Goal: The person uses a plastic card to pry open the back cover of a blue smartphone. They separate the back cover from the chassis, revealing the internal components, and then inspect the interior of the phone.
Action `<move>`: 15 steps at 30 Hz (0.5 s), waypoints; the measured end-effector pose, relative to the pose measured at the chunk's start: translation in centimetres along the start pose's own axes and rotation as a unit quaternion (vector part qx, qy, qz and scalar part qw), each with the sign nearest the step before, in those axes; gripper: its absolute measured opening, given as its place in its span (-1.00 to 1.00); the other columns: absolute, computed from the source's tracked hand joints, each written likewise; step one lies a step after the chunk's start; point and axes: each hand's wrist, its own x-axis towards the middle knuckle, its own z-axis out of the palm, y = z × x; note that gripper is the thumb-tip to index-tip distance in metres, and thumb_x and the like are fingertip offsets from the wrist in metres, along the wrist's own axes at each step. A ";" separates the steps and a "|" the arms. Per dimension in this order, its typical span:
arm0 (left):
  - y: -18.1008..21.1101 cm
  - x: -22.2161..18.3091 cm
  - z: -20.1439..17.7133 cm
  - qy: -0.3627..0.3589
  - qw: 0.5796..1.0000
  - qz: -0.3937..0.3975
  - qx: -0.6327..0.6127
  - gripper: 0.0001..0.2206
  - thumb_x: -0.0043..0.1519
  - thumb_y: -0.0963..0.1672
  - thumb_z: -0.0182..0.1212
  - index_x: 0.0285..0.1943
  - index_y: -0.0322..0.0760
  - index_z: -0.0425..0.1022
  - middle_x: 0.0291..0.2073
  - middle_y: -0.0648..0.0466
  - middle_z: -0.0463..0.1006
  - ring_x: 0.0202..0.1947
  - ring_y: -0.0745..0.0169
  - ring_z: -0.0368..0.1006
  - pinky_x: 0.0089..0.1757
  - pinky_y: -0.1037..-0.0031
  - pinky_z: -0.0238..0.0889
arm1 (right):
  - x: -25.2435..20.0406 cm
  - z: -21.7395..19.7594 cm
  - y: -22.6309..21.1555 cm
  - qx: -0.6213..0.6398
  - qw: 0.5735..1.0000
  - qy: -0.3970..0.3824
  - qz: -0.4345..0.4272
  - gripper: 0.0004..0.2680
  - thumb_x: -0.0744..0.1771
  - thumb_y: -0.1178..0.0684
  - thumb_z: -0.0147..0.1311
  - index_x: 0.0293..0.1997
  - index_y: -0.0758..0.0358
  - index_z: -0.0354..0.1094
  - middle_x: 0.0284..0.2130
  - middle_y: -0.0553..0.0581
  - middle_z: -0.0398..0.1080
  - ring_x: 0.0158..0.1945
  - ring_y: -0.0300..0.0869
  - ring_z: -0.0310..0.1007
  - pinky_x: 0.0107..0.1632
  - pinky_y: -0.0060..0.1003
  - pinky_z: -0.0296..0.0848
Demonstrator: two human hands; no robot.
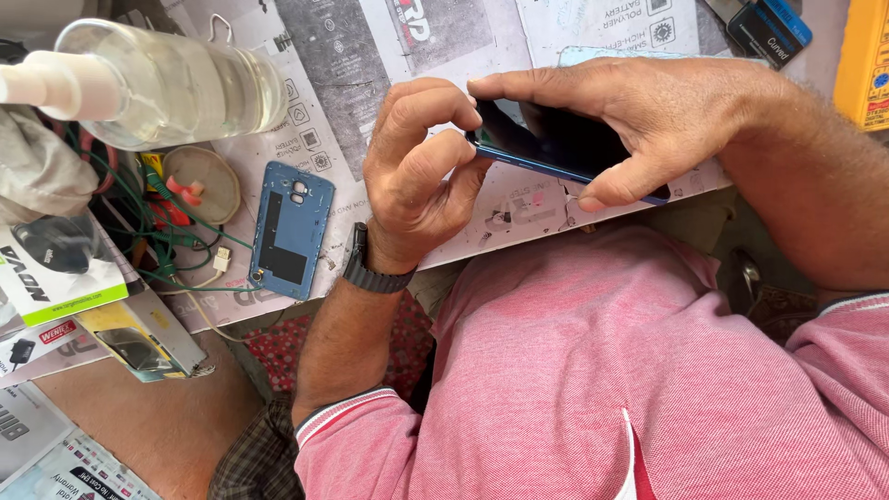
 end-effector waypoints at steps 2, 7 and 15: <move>0.0 0.0 0.0 -0.006 1.000 -0.002 -0.003 -0.65 0.12 -0.31 0.51 -0.13 -0.27 0.34 -0.05 0.00 0.47 0.00 0.03 0.47 -0.09 0.33 0.42 | 0.1 0.0 -0.1 -0.004 1.000 -0.001 0.007 -0.13 0.07 -0.04 0.31 0.52 0.38 -0.15 0.11 0.35 0.39 0.11 0.01 0.46 0.10 -0.20 0.42; 0.0 0.1 -0.3 -0.026 1.000 0.002 -0.015 -0.61 0.07 -0.31 0.52 -0.15 -0.28 0.31 -0.02 -0.03 0.45 0.03 -0.01 0.45 -0.07 0.30 0.41 | 0.2 0.1 -0.1 -0.042 0.999 0.009 -0.026 -0.13 0.06 -0.03 0.33 0.51 0.41 -0.12 0.16 0.39 0.35 0.16 0.04 0.43 0.14 -0.17 0.39; 0.0 0.0 -0.1 -0.034 0.999 0.013 -0.006 -0.59 0.06 -0.31 0.52 -0.17 -0.28 0.26 0.00 -0.03 0.44 0.03 -0.01 0.44 -0.07 0.31 0.42 | 0.4 0.1 -0.2 0.008 1.000 -0.018 0.011 -0.16 0.04 -0.01 0.32 0.48 0.33 -0.06 0.13 0.29 0.41 0.10 -0.03 0.48 0.09 -0.22 0.45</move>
